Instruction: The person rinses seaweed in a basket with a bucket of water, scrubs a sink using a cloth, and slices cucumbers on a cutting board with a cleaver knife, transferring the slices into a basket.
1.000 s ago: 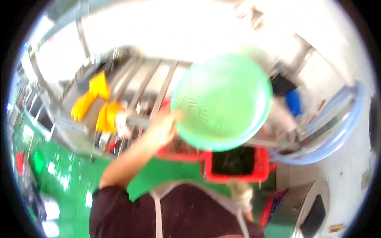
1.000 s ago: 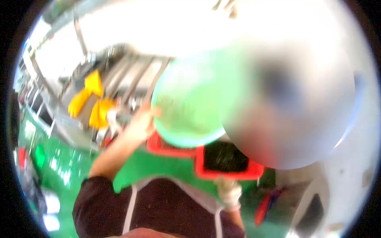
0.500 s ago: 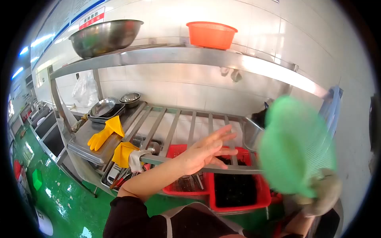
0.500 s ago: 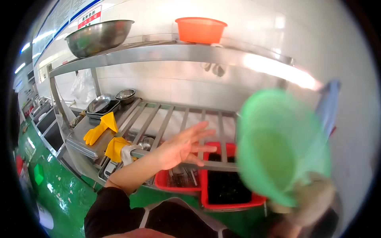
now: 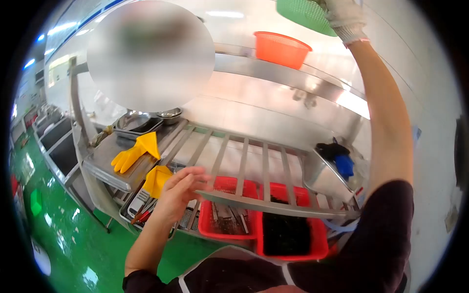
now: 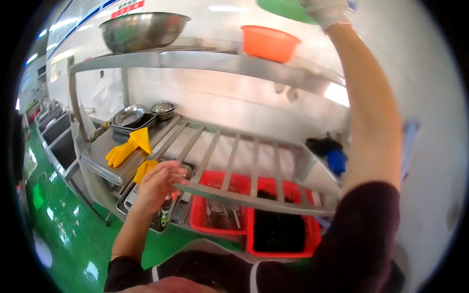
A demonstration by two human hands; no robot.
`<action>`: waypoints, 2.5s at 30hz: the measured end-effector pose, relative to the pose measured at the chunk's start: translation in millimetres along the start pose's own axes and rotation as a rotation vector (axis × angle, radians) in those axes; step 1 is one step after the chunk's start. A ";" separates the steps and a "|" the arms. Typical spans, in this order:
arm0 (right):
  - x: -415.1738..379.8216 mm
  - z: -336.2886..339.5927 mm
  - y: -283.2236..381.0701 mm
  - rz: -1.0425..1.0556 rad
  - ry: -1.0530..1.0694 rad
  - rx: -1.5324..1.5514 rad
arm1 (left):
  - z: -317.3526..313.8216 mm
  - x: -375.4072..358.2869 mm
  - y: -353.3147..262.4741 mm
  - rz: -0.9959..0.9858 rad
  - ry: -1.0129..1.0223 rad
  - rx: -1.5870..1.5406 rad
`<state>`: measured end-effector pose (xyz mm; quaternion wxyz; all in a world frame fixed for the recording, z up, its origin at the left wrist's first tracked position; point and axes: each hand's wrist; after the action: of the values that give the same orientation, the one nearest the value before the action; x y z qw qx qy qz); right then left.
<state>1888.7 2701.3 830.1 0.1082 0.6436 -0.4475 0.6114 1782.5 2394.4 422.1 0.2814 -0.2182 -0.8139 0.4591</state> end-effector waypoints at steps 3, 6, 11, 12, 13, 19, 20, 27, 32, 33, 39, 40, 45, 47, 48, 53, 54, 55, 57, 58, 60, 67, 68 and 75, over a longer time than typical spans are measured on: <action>10.0 -103.2 9.3 -0.182 0.179 0.306 | 34.1 -25.5 3.5 -0.030 -0.228 0.046; 0.8 -151.0 13.9 0.049 0.300 0.386 | 57.1 -54.1 13.0 -0.039 -0.401 0.036; -15.6 -158.1 -28.0 0.091 0.248 0.382 | 55.4 -62.8 11.6 0.013 -0.485 0.061; -25.7 -129.2 -34.9 0.094 0.224 0.367 | 48.1 -72.8 9.1 0.009 -0.465 0.083; -40.3 -100.9 -49.4 0.081 0.176 0.374 | 42.1 -73.5 14.2 -0.013 -0.429 0.099; -193.2 252.3 -152.2 -0.041 0.215 0.450 | -30.2 -166.6 16.5 0.178 0.082 0.196; -218.9 273.6 -142.1 -0.085 0.243 0.476 | -32.4 -120.7 22.6 0.228 0.181 0.195; -421.1 456.3 -5.7 -1.993 0.252 0.176 | -41.0 -137.6 88.0 0.675 0.659 0.313; -586.8 463.5 24.2 -2.370 0.739 -0.077 | -35.7 -66.6 215.3 0.728 0.631 0.522; -586.9 457.9 32.9 -2.542 0.770 -0.095 | -37.3 -61.5 228.7 0.716 0.605 0.535; -655.3 430.8 86.1 -1.811 1.251 0.182 | -66.1 -33.5 276.5 0.710 0.511 0.596; -683.0 416.4 96.0 -2.172 0.951 0.086 | -72.7 -26.5 280.4 0.700 0.484 0.612; -638.0 370.6 104.8 -2.588 0.225 -0.324 | -88.7 27.1 338.8 0.756 0.334 0.558; -620.2 366.6 98.0 -2.673 0.228 -0.292 | -96.9 46.2 368.3 0.781 0.292 0.483; -608.8 369.7 95.1 -2.717 0.227 -0.283 | -101.5 53.0 381.7 0.799 0.272 0.443; -550.4 393.6 81.3 -2.589 0.251 -0.135 | -121.2 60.5 420.4 0.854 0.183 0.284; -541.9 397.7 80.2 -2.561 0.244 -0.148 | -124.4 58.1 425.0 0.869 0.164 0.255; -531.1 402.7 79.4 -2.533 0.237 -0.163 | -127.1 51.6 429.1 0.881 0.141 0.232; -504.5 418.1 80.5 -2.487 0.302 -0.173 | -128.7 34.4 429.1 0.889 0.101 0.200; -497.3 431.5 81.2 -2.465 0.258 -0.145 | -131.5 21.9 426.9 0.884 0.080 0.186; -483.7 459.6 84.0 -2.427 0.175 -0.071 | -139.7 -5.9 418.6 0.874 0.028 0.164; -385.5 599.4 111.3 -2.298 0.176 -0.196 | -153.1 -129.7 262.3 0.967 -0.089 0.120; -370.0 622.6 113.3 -2.287 0.169 -0.196 | -151.4 -150.0 244.7 0.937 -0.073 0.069; -267.0 733.1 116.6 -2.225 0.037 -0.150 | -143.3 -245.5 137.4 0.900 0.193 -0.095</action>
<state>2351.7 2249.4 378.7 0.6410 0.6684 0.3441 0.1549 2073.3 2399.6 299.5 0.1182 -0.6042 -0.6285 0.4754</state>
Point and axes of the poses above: each hand's wrist, its own x-axis towards the middle knuckle, its own z-axis out of the back of the hand, y = z × x, and after that the axes turned 12 degrees about -y, right-handed
